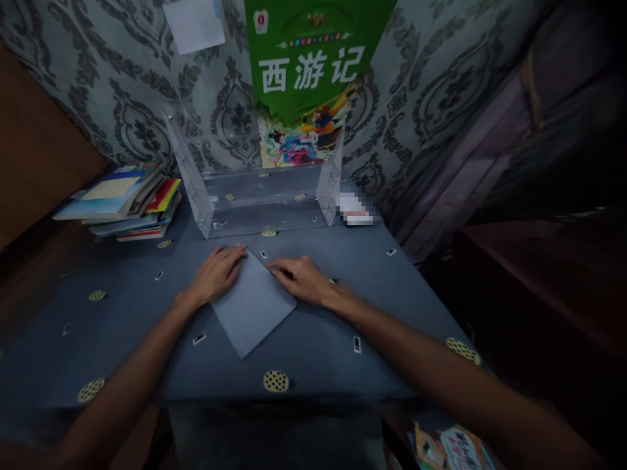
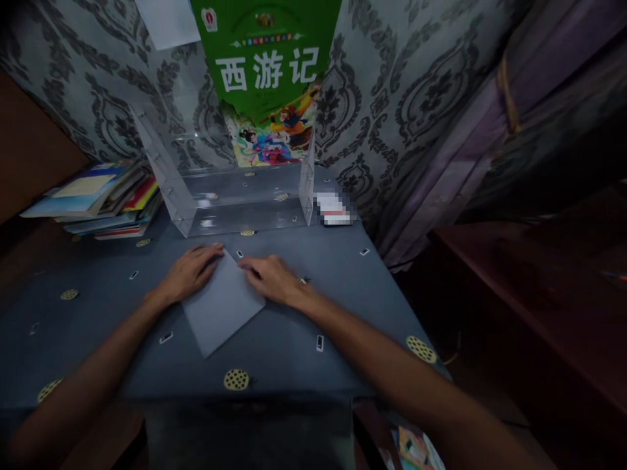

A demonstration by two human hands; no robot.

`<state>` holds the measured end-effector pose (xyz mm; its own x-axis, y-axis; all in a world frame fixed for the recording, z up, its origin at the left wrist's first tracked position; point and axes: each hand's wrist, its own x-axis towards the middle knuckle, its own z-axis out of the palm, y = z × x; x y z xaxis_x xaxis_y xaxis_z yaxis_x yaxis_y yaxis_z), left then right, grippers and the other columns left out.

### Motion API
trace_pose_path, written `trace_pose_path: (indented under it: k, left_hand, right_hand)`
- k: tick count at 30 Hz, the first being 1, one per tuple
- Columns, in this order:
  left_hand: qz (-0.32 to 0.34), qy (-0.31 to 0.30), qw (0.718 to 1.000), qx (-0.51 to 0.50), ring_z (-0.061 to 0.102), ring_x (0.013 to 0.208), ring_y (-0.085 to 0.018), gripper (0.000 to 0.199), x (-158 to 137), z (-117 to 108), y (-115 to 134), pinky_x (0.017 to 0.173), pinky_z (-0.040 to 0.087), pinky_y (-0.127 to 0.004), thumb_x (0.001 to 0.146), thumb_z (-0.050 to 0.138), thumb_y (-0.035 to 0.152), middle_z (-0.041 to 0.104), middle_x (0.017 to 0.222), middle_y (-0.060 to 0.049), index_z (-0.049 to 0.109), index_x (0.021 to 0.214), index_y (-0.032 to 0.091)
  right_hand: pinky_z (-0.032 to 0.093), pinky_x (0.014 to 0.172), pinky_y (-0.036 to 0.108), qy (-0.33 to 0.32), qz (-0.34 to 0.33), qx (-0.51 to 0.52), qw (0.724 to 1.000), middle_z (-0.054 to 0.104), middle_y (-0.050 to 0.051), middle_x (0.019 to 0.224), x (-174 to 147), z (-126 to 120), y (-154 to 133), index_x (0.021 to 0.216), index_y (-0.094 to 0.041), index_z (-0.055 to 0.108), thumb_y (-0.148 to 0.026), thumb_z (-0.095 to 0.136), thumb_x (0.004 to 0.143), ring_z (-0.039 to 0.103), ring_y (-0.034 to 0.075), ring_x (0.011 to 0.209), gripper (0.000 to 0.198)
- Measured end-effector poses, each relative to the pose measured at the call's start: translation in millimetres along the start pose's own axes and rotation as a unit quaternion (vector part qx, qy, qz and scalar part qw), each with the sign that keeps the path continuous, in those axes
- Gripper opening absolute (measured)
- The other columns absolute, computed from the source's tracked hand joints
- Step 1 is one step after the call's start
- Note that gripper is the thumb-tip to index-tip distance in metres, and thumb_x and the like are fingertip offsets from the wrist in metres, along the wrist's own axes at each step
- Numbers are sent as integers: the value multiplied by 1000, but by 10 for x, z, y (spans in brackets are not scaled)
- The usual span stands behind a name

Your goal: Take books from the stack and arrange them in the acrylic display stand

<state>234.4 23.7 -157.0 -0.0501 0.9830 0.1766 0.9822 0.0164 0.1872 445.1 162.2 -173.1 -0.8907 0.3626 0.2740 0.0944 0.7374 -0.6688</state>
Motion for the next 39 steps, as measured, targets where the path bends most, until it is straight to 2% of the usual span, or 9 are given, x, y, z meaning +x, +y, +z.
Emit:
trace_pose_path:
  k: [4,8,11,14,20,25,30,34,39]
  left_hand:
    - [-43,82,994,-62,65,119,-24,39,-78,-120,-158,108,47,-44,97,36,31,72,125,-11,62,123,18]
    - [-160,183,966,-84,70,83,-19,35,-169,-325,-257,81,53,-32,89,38,23,75,93,-5,64,111,17]
    - [-200,166,959,-113,68,67,-17,34,-228,-399,-291,70,51,-29,85,40,21,72,80,-1,64,109,17]
    - [-216,139,956,-141,70,66,-17,33,-255,-391,-286,66,50,-28,86,40,23,71,78,-1,64,108,18]
    - [-235,104,960,-113,75,76,-20,34,-256,-359,-295,70,51,-29,87,41,22,75,83,-4,64,112,18]
    - [-221,77,972,-4,73,85,-24,36,-256,-373,-228,79,51,-34,90,41,20,77,86,-6,67,115,19]
    - [-154,35,984,79,68,98,-27,36,-242,-312,19,83,51,-36,92,43,18,74,105,-9,70,115,21]
    - [-50,-13,996,74,59,101,-26,44,-236,-195,194,88,49,-39,95,38,15,66,108,-11,70,123,21]
    - [18,-32,999,18,52,103,-25,49,-269,-89,357,94,47,-42,96,36,11,59,112,-10,67,132,26]
  right_hand:
    - [50,74,31,-8,-50,33,998,74,1,75,-100,83,-111,116,-25,76,-23,53,93,64,18,64,33]
    - [50,97,45,19,-78,76,994,78,8,100,20,132,-181,110,-25,76,-23,55,93,70,26,93,27]
    - [43,110,52,-34,-132,112,984,75,9,114,267,263,-273,110,-24,74,-22,57,94,67,29,111,24]
    - [40,113,52,-88,-169,99,977,72,11,124,514,493,-384,116,-22,72,-19,59,93,64,29,121,27]
    - [27,123,55,-95,-147,76,982,66,10,138,677,683,-347,115,-24,72,-22,68,90,56,29,134,26]
    - [24,124,57,-59,-75,30,995,60,10,147,622,469,-43,126,-25,68,-28,63,93,50,30,141,33]
    - [31,120,54,-61,-84,12,995,61,8,146,619,372,159,135,-24,63,-21,47,99,51,25,139,39]
    - [40,114,49,-56,-96,31,993,65,9,138,671,374,241,138,-21,60,-20,41,101,55,24,131,42]
    - [39,115,49,-55,-110,15,992,65,8,138,694,393,263,138,-21,59,-20,43,100,55,24,130,41]
